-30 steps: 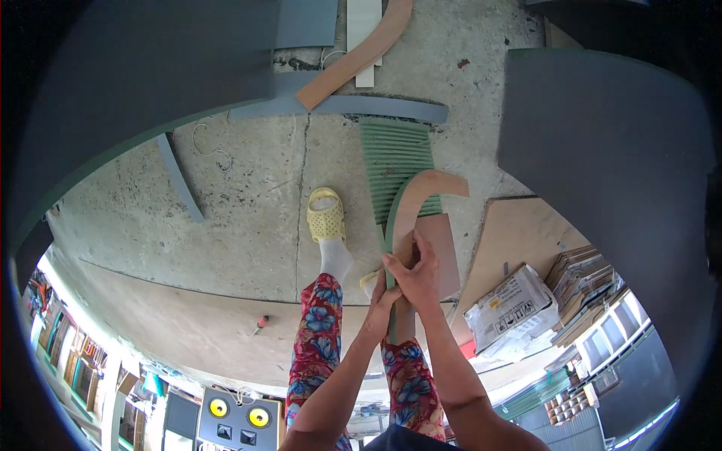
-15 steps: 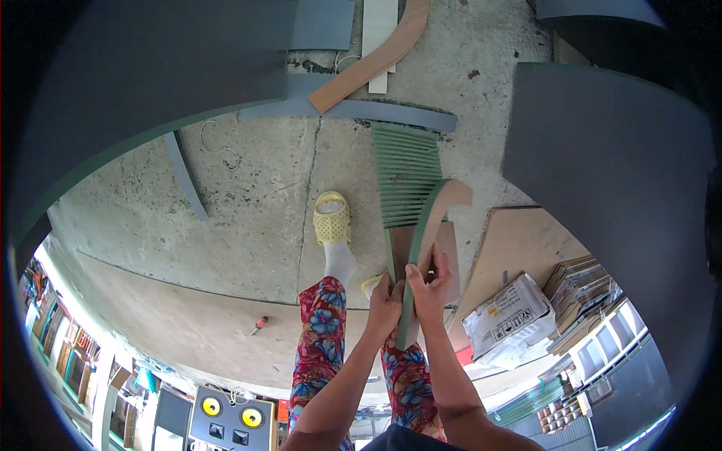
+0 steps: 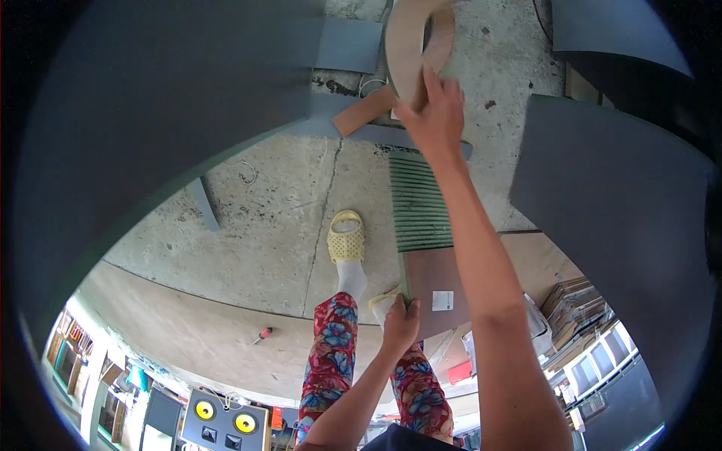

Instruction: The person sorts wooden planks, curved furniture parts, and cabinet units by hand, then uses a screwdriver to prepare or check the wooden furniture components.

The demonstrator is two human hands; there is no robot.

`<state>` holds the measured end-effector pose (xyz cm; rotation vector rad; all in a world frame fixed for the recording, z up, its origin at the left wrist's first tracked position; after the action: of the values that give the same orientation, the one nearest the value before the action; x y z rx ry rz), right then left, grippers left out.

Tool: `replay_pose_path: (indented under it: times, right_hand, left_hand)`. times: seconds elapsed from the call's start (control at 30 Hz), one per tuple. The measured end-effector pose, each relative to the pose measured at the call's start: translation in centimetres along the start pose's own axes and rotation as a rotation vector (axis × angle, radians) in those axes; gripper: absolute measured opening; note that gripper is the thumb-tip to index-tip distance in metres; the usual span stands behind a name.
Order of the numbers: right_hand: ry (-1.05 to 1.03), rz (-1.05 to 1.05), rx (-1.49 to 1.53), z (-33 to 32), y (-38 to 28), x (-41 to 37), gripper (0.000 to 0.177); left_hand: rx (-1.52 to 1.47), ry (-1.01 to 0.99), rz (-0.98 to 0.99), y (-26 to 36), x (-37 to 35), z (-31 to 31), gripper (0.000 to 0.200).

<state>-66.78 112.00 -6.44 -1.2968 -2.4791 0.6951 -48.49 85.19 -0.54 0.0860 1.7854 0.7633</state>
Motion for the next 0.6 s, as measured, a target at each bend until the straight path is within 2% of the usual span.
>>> replay_pose_path:
  times: [0.03, 0.2, 0.3, 0.4, 0.5, 0.6]
  right_hand:
    - [-0.007, 0.013, -0.023, 1.5, 0.0, 1.4, 0.062]
    - [-0.069, 0.087, -0.190, 6.8, -0.7, 5.4, 0.055]
    - [-0.178, 0.184, -0.239, 8.4, -0.8, 6.3, 0.062]
    - [-0.190, 0.247, -0.227, 9.5, -0.5, 6.5, 0.063]
    - [-0.121, 0.191, -0.038, 10.1, 0.1, 6.0, 0.058]
    - [-0.134, 0.159, 0.080, 9.0, 1.1, 5.5, 0.055]
  left_hand:
    - [-0.009, 0.039, 0.028, 0.3, -0.2, 0.0, 0.031]
    - [-0.134, -0.064, 0.024, 0.5, -0.1, 0.0, 0.029]
    - [-0.161, -0.090, 0.007, 0.8, 0.2, -0.3, 0.026]
    - [-0.200, -0.049, 0.046, 0.7, 0.2, -0.2, 0.026]
    - [-0.165, -0.083, -0.022, 1.5, 0.2, -0.7, 0.027]
    - [-0.124, -0.087, 0.006, 1.9, 0.2, -1.0, 0.029]
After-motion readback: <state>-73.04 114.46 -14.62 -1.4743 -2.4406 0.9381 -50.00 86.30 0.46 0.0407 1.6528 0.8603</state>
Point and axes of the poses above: each hand's wrist, its own x-axis towards the middle knuckle, its own z-axis out of the palm, y = z × x, the point moved 2 cm from there along x, towards the middle knuckle, and after that the axes turned 12 degrees about z, right-handed, at the moved point
